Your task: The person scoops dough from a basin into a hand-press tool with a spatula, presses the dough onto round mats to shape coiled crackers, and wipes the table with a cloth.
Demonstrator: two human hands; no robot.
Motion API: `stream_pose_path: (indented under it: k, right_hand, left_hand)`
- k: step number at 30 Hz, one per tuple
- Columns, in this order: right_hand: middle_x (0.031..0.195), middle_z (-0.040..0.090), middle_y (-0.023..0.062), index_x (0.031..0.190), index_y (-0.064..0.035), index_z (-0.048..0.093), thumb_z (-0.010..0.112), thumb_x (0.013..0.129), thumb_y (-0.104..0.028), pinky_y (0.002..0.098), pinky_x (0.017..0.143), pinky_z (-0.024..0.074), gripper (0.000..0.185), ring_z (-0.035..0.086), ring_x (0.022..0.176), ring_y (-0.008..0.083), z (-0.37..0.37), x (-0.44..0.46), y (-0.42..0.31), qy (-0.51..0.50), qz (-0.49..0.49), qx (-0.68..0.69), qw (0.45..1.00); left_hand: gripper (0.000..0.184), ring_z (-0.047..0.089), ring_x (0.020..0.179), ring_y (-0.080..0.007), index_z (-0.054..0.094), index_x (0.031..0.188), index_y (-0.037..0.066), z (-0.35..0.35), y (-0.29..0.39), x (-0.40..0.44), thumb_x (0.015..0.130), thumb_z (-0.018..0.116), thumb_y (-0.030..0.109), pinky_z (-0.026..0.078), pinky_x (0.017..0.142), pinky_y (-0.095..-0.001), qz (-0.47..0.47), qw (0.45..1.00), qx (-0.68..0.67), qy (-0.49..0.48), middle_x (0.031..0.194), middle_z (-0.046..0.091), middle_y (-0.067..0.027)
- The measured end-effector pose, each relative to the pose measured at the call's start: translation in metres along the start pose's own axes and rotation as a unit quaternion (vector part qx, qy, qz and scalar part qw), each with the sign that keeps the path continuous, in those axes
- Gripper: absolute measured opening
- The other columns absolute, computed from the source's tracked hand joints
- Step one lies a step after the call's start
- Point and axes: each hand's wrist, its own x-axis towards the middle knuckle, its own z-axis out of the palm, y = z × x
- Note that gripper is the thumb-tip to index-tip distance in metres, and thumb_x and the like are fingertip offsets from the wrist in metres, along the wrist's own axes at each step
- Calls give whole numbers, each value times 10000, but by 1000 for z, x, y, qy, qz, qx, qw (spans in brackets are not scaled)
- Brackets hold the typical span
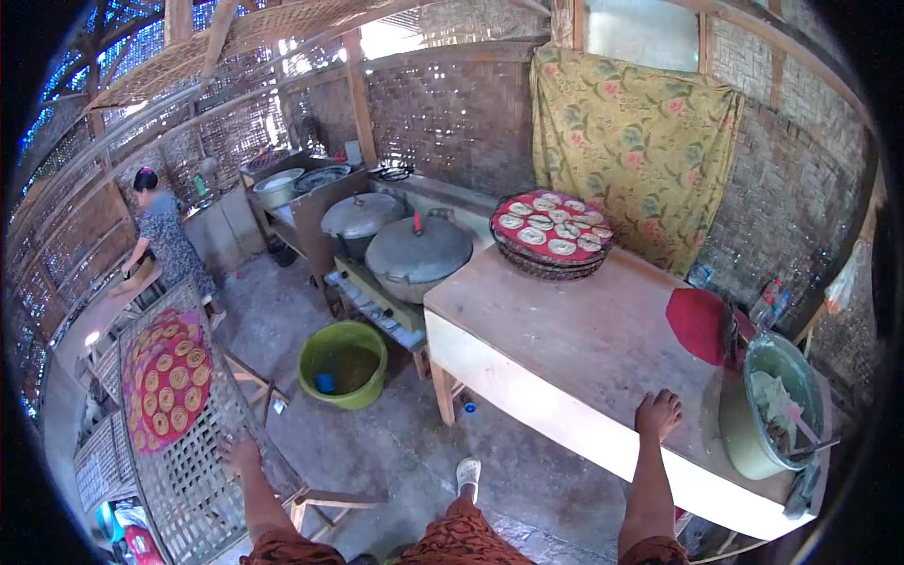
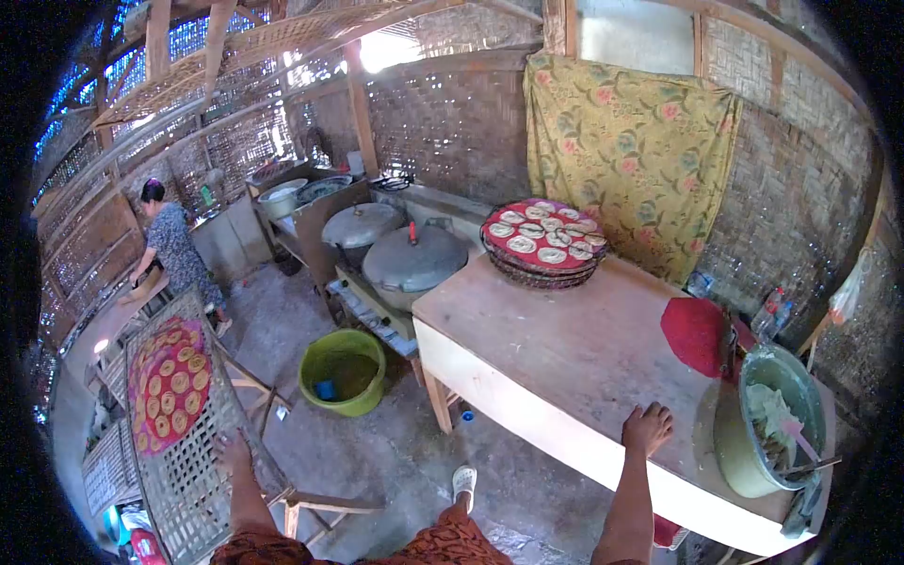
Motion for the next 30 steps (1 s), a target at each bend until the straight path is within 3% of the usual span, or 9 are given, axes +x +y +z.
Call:
stream_pose_path:
  k: [2, 15, 30]
  right_hand:
    - [1257, 493, 131, 1167, -70, 553, 528, 872, -352, 485, 999, 331, 408, 428, 1197, 321, -2, 2, -1, -14, -1, -7, 1000]
    - [1242, 500, 135, 1180, -65, 534, 525, 881, -343, 467, 1003, 312, 408, 428, 1193, 307, -3, -1, -4, -12, 0, -6, 1000]
    - [1254, 493, 139, 1186, -61, 540, 497, 886, -335, 466, 1004, 320, 409, 434, 1196, 312, -3, -4, -3, -4, -3, -14, 1000]
  left_hand:
    - [708, 161, 1417, -354, 180, 1499, 186, 8, -1, 3, 929, 271, 596, 163, 1104, -558, -16, 1000, 4, 16, 1564, 137, -87]
    - [666, 159, 1421, -330, 255, 1481, 156, -8, 2, -12, 937, 290, 538, 107, 1109, -594, -5, 999, -13, 29, 1560, 163, -63]
    - [681, 184, 1406, -369, 248, 1482, 151, 4, -5, 1, 936, 265, 559, 195, 1099, -571, -5, 999, 12, 30, 1562, 143, -85]
